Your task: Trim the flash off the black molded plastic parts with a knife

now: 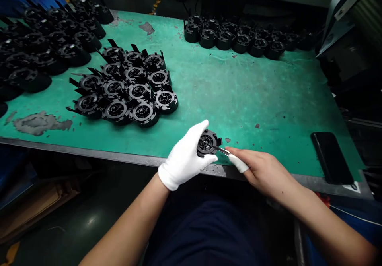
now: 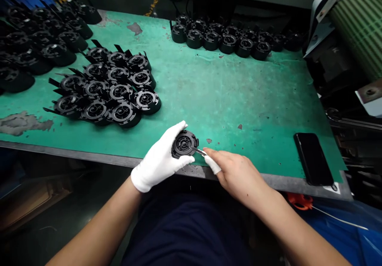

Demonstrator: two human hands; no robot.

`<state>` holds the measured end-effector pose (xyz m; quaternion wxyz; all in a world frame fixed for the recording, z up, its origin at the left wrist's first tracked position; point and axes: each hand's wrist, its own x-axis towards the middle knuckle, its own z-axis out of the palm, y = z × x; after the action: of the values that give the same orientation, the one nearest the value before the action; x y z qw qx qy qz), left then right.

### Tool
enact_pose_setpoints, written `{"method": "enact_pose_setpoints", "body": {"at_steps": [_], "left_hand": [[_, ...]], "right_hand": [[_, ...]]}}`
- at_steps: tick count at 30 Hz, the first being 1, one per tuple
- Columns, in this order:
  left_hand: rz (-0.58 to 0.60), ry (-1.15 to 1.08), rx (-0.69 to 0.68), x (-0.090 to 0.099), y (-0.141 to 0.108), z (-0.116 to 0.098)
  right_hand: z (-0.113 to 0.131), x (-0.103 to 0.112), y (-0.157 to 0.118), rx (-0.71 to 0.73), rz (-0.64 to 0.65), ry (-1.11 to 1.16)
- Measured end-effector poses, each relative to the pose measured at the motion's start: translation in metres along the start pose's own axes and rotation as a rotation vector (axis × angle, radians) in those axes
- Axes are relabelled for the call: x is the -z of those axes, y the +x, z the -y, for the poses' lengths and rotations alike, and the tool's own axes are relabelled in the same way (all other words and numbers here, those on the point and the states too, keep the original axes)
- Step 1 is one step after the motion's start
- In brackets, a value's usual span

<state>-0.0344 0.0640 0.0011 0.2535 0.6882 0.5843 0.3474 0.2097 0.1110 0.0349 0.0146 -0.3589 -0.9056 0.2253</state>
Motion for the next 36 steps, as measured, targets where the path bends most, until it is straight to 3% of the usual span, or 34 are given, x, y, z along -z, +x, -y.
{"method": "enact_pose_setpoints", "body": {"at_steps": [5, 11, 16, 22, 29, 32, 36], "left_hand": [[0.034, -0.005, 0.027, 0.001, 0.002, -0.003], [0.044, -0.011, 0.037, 0.003, 0.005, -0.004], [0.162, -0.015, 0.003, 0.011, 0.012, -0.002], [0.196, -0.024, -0.009, 0.014, 0.015, 0.000], [0.264, -0.011, -0.027, 0.018, 0.020, -0.001], [0.106, 0.025, 0.028, 0.007, 0.010, -0.002], [-0.240, 0.153, 0.140, -0.014, -0.016, -0.006]], "right_hand": [[0.003, 0.008, 0.005, 0.052, 0.138, 0.022], [-0.002, 0.013, 0.009, 0.058, 0.131, -0.015], [-0.009, 0.012, 0.016, 0.142, 0.183, 0.057], [-0.006, 0.011, 0.018, 0.085, 0.181, 0.020], [-0.010, 0.032, 0.035, 0.139, 0.310, 0.121], [0.000, 0.030, 0.025, -0.020, 0.259, 0.411], [0.036, -0.007, -0.007, -0.422, 0.254, 1.095]]}}
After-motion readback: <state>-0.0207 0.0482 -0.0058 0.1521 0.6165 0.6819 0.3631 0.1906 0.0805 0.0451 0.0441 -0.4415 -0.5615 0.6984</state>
